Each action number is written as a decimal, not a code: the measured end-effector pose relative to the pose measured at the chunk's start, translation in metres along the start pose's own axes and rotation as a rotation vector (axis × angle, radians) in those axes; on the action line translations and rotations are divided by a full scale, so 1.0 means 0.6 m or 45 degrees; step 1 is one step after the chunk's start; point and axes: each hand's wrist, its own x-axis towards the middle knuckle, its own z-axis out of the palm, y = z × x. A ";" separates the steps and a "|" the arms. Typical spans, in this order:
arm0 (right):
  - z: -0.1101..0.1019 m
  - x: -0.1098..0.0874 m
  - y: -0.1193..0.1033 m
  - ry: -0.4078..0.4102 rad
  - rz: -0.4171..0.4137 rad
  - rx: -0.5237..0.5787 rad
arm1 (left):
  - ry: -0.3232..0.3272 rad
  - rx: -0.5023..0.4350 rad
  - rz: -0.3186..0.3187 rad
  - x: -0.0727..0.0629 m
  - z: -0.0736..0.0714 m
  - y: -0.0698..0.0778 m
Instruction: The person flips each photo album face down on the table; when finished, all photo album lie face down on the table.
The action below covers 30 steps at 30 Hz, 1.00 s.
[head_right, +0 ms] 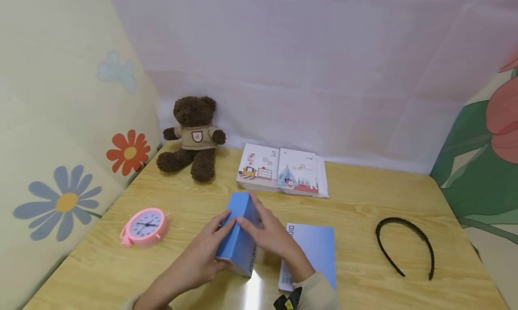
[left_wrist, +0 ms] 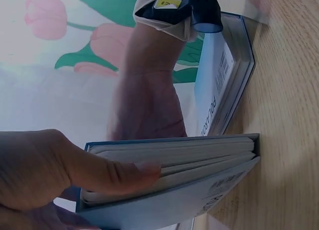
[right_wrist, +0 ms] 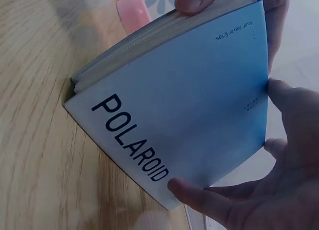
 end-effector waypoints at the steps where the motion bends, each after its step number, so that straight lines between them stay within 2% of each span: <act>1: -0.001 0.000 -0.001 -0.002 0.012 0.032 | 0.006 -0.025 -0.002 0.001 0.001 -0.002; 4: 0.000 0.003 -0.004 0.000 0.057 0.138 | 0.027 -0.234 -0.056 0.002 0.010 -0.016; 6: 0.000 0.003 -0.005 0.004 0.074 0.220 | 0.061 -0.423 -0.092 0.000 0.023 -0.030; 8: 0.000 0.003 -0.005 0.007 0.095 0.276 | 0.060 -0.614 -0.131 -0.005 0.041 -0.042; 9: -0.001 0.002 -0.006 0.011 0.104 0.288 | 0.049 -0.679 -0.141 -0.008 0.051 -0.046; 11: -0.003 0.000 -0.007 0.016 0.125 0.307 | 0.007 -0.726 -0.143 -0.012 0.070 -0.052; 14: -0.006 0.000 -0.008 0.020 0.143 0.342 | -0.047 -0.707 -0.130 -0.011 0.092 -0.056; 18: -0.007 0.000 -0.005 -0.015 0.101 0.467 | -0.001 -0.674 -0.102 -0.005 0.101 -0.059; 22: -0.013 -0.007 -0.002 -0.053 0.059 0.554 | 0.032 -0.655 -0.051 0.000 0.095 -0.063; 26: -0.024 -0.023 -0.004 -0.029 0.021 0.524 | 0.025 -0.541 -0.013 -0.001 0.085 -0.066; 30: -0.029 -0.038 -0.006 0.004 -0.015 0.382 | -0.003 -0.420 0.005 -0.004 0.075 -0.067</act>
